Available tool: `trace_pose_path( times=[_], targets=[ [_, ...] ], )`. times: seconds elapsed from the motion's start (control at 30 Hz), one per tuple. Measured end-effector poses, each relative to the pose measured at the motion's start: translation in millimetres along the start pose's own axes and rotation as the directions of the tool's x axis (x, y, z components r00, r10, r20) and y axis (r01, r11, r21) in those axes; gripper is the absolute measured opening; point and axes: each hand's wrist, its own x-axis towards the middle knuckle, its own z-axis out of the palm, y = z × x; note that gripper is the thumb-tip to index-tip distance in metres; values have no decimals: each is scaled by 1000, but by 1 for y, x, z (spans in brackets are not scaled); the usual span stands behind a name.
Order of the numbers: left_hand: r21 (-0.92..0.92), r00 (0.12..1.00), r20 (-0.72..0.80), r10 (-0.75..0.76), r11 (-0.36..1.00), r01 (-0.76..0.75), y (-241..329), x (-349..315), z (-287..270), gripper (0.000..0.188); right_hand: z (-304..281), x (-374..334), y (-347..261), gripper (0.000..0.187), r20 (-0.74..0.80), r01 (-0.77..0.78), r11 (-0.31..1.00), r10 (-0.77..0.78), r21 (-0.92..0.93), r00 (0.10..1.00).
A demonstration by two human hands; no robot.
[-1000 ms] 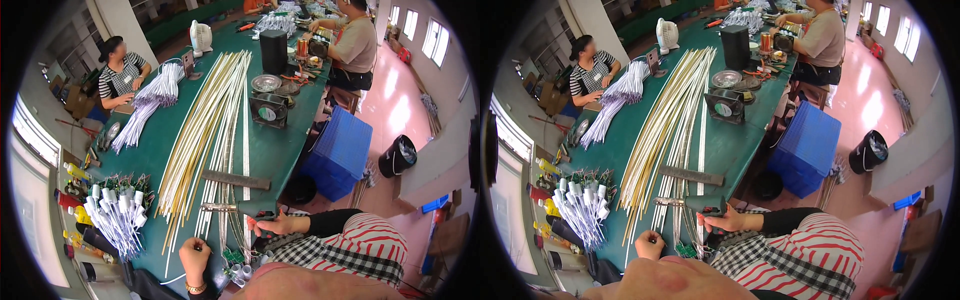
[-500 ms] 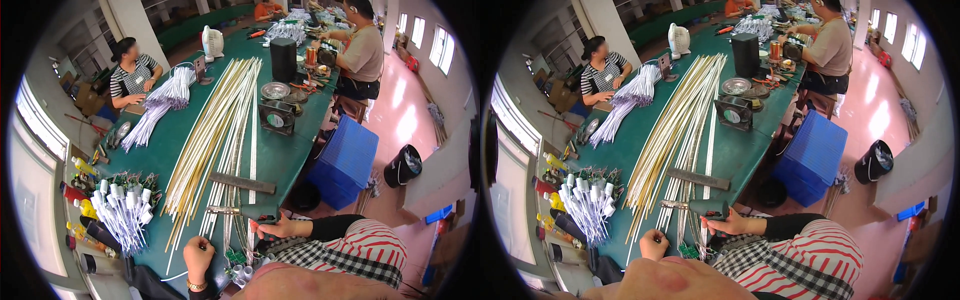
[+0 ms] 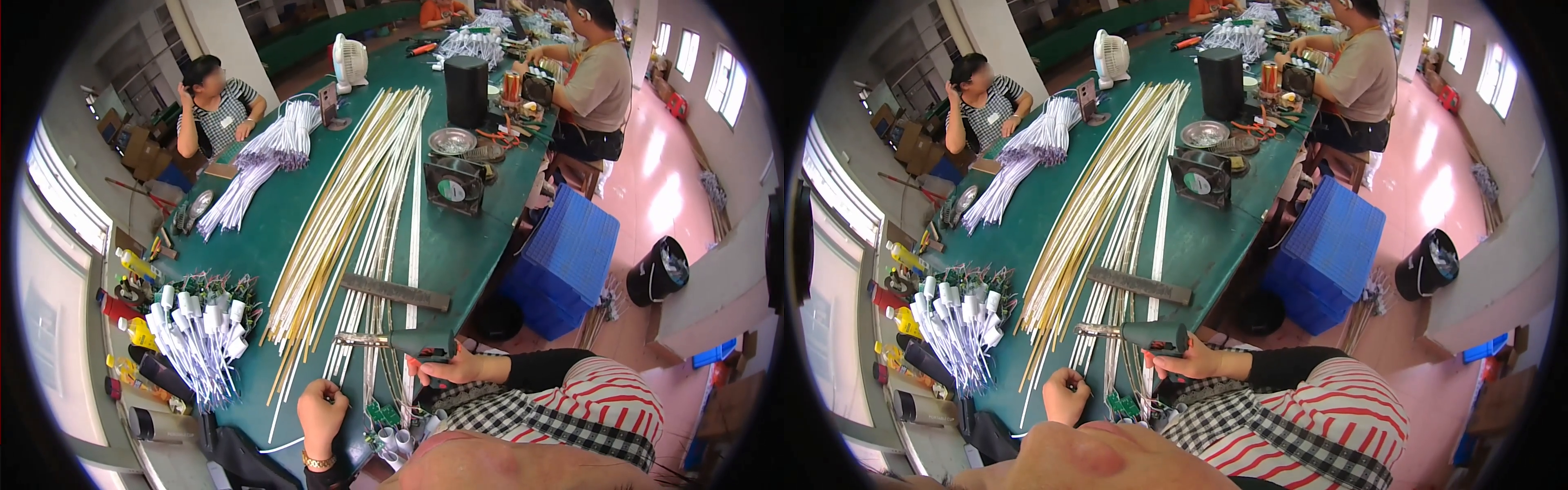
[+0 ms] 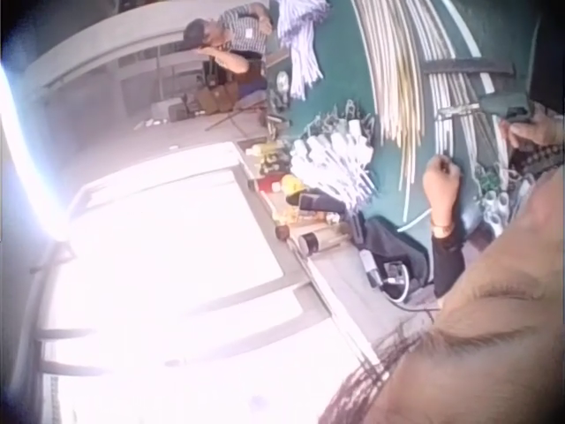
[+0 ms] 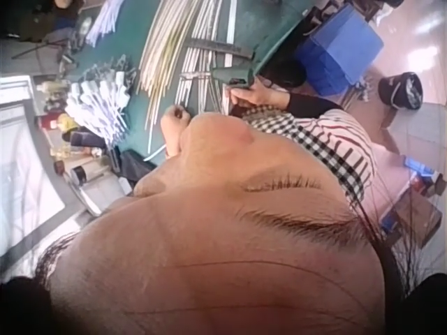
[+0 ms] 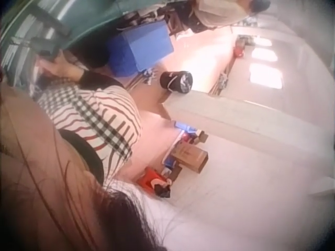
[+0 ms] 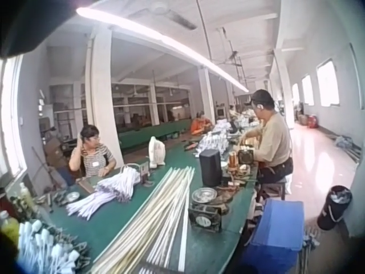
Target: The person assembles light fixtures by soldering wires and light components onto small circuit boards on a workbench. A soldering iron is used to join the components.
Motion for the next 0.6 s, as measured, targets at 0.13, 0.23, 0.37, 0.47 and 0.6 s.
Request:
trace_pose_path(
  times=[0.13, 0.23, 0.37, 0.47, 0.6],
  targets=[
    [4, 999, -2, 44, 999, -44, -1, 0, -1, 7, -1, 3, -2, 22, 18, -3, 1000, 2, 4, 1000],
    [-11, 997, -36, 66, 998, -66, 3, -1, -3, 6, -2, 5, -2, 22, 40, -30, 999, 29, 17, 999],
    [27, 990, -138, 26, 999, -23, 14, 3, -6, 14, -3, 2, -5, 23, 17, -111, 993, 111, 25, 994],
    [213, 991, -131, 25, 977, 3, 12, 1, -2, 18, -7, 2, -3, 23, 13, -61, 994, 62, -86, 998],
    [309, 998, -49, -28, 950, 42, 15, -4, -7, 16, -2, 3, -8, 22, 6, -133, 991, 133, -25, 991]
  ],
)
